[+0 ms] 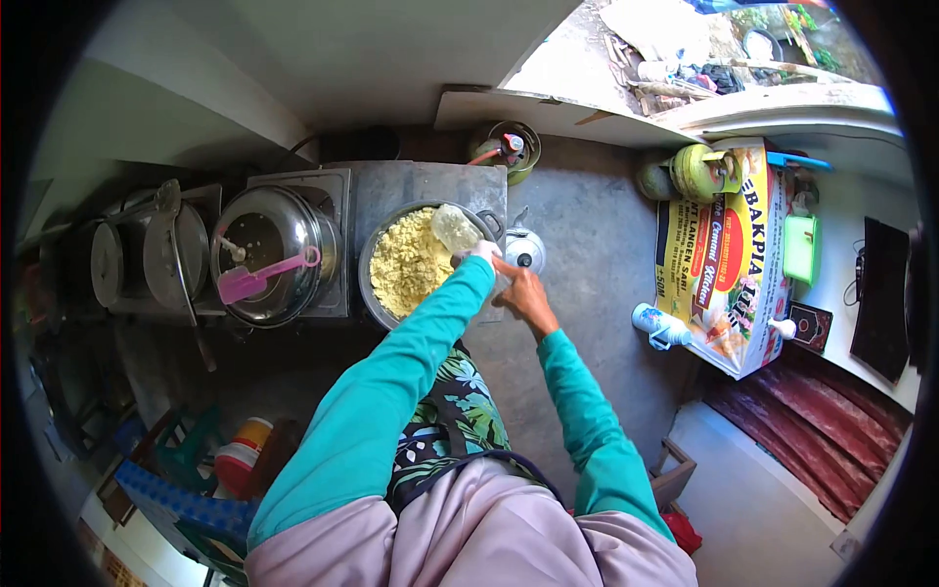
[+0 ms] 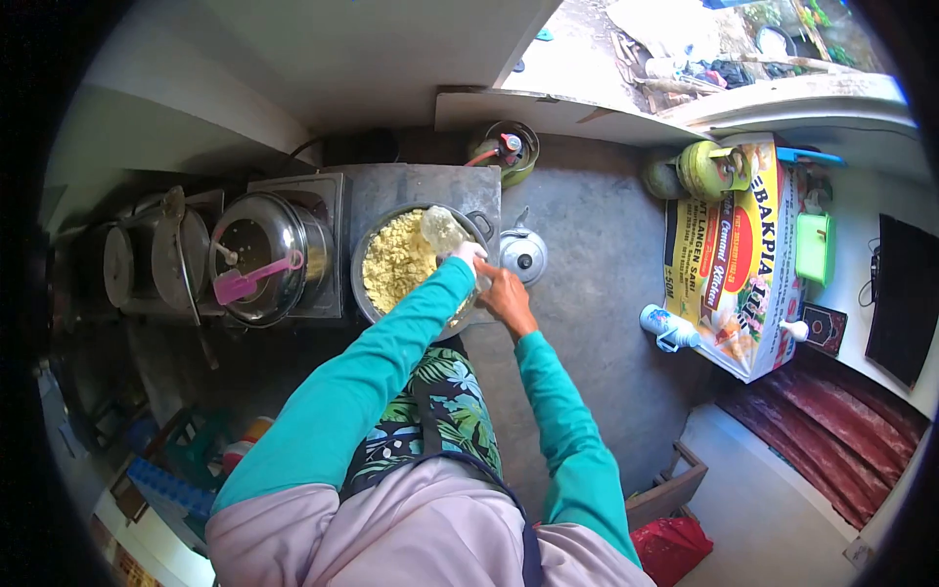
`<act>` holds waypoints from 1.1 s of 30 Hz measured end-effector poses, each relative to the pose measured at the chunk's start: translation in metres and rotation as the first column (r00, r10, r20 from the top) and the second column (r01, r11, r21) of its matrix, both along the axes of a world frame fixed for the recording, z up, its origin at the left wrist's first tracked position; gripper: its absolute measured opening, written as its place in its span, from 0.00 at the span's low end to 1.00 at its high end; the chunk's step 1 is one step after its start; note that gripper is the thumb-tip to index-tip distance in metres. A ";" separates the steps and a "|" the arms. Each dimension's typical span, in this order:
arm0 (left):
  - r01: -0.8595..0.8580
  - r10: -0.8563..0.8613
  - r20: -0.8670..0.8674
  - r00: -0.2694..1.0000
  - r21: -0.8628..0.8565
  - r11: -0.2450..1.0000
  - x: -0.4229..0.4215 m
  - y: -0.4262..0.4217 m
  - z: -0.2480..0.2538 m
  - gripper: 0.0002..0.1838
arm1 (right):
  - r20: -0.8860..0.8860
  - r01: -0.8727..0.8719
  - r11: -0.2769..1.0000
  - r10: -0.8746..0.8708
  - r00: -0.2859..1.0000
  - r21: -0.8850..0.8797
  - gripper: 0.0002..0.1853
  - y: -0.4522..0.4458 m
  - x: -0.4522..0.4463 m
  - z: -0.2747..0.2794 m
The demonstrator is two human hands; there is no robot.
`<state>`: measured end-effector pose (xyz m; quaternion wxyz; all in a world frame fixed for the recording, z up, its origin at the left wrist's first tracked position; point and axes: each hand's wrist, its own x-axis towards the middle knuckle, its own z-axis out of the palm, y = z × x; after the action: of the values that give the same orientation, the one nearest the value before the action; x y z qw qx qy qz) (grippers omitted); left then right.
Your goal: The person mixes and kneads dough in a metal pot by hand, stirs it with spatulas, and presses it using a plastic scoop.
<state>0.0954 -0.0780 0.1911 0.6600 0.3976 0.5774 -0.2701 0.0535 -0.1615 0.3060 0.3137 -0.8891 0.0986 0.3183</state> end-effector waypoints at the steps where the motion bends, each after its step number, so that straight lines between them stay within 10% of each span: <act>1: -0.055 0.057 0.036 0.998 -0.050 0.997 0.003 0.004 -0.013 0.08 | 0.126 -0.149 0.989 0.150 0.981 -0.017 0.30 -0.001 0.009 -0.013; 4: -0.092 0.323 0.216 0.922 -0.687 0.721 0.003 0.025 -0.074 0.09 | 0.164 -0.462 0.858 0.500 0.850 -0.222 0.20 0.030 0.050 0.007; 5: 0.197 0.186 0.467 0.865 -0.656 0.729 0.011 0.047 -0.063 0.12 | 0.183 -0.518 0.824 0.559 0.809 -0.228 0.14 0.045 0.063 0.017; 9: 0.052 0.355 0.425 0.832 -0.698 0.715 0.015 0.069 -0.071 0.14 | 0.011 -0.710 0.578 0.779 0.628 -0.402 0.10 0.098 0.097 0.014; 14: 0.321 -0.026 0.458 0.888 -0.579 0.750 0.014 0.072 -0.113 0.11 | 0.017 -0.616 0.709 0.661 0.751 -0.343 0.10 0.091 0.088 -0.022; 19: 0.650 -0.525 0.393 0.755 -0.554 0.520 0.006 0.051 -0.168 0.08 | 0.110 -0.315 0.930 0.340 0.934 -0.191 0.13 0.064 0.036 -0.044; 20: 0.874 -0.759 0.447 0.472 -0.124 0.471 0.001 0.053 -0.160 0.07 | 0.159 -0.222 0.961 0.249 0.955 -0.166 0.17 0.060 0.014 -0.051; 22: 0.970 -0.992 0.023 -0.122 0.215 -0.115 0.002 0.045 -0.087 0.07 | 0.212 -0.066 0.984 0.100 0.972 -0.162 0.17 0.062 -0.027 -0.057; 27: 0.955 -0.961 0.038 0.273 0.106 0.276 -0.012 0.048 -0.073 0.09 | 0.184 -0.145 0.967 0.184 0.966 -0.209 0.21 0.048 -0.028 -0.040; 29: 0.482 -0.382 0.389 0.838 -0.200 0.853 -0.015 0.049 -0.033 0.10 | 0.153 -0.365 0.886 0.418 0.895 -0.285 0.19 0.050 0.008 0.004; 30: 0.133 0.067 0.423 0.903 -0.426 0.895 -0.016 0.050 -0.012 0.11 | 0.198 -0.465 0.834 0.530 0.825 -0.295 0.18 0.051 0.021 0.022; 33: -0.175 0.370 0.310 0.876 -0.509 0.843 0.008 0.065 0.012 0.14 | 0.309 -0.639 0.691 0.723 0.618 -0.338 0.09 0.073 0.059 0.046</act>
<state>0.1037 -0.0127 0.2026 0.8708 0.1855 0.4010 -0.2156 0.1128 -0.0883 0.3520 0.0938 -0.9314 -0.2867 0.2037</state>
